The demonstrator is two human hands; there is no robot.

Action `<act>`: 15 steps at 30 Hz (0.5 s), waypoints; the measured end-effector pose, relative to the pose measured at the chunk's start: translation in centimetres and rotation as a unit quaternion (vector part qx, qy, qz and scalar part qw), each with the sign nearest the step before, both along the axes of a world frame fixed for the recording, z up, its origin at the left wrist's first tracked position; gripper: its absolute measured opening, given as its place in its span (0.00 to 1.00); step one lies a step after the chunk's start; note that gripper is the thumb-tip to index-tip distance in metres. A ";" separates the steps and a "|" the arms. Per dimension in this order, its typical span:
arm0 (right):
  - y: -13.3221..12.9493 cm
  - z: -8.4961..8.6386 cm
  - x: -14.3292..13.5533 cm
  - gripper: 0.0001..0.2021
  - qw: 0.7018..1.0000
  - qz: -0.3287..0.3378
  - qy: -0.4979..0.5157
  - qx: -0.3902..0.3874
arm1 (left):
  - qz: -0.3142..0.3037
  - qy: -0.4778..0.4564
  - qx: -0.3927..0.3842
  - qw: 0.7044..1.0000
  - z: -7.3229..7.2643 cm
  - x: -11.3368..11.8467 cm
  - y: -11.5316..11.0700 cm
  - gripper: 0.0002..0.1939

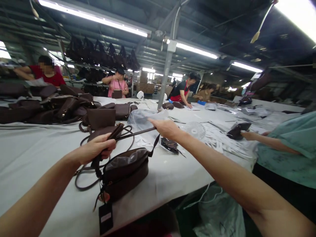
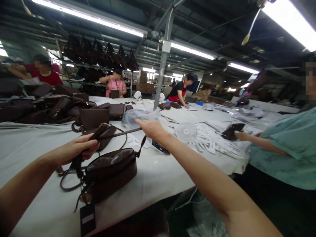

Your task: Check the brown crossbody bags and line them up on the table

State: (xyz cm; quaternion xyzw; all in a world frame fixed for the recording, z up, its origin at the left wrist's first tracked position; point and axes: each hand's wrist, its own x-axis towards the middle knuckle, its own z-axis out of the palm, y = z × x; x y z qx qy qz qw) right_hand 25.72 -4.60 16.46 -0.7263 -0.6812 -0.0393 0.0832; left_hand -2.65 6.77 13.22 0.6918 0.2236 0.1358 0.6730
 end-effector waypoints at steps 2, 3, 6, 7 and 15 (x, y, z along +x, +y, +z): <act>-1.1 -2.3 2.1 0.16 0.996 -0.024 0.066 -0.054 | 0.005 0.024 0.013 1.000 -0.5 -0.3 0.3 0.20; -1.7 -3.6 2.9 0.13 0.993 -0.024 0.087 -0.075 | 0.005 0.036 0.022 0.999 -0.6 -0.3 0.4 0.21; -3.2 -7.0 5.4 0.13 0.983 -0.034 0.139 -0.115 | 0.013 0.051 0.043 0.998 -0.6 -0.3 0.5 0.21; -3.6 -8.0 6.4 0.13 0.980 -0.052 0.148 -0.123 | 0.014 0.051 0.046 0.998 -0.4 -0.3 0.6 0.21; -4.3 -15.1 13.6 0.12 0.946 -0.291 0.085 -0.112 | 0.062 0.085 0.110 0.988 0.0 -0.1 0.8 0.19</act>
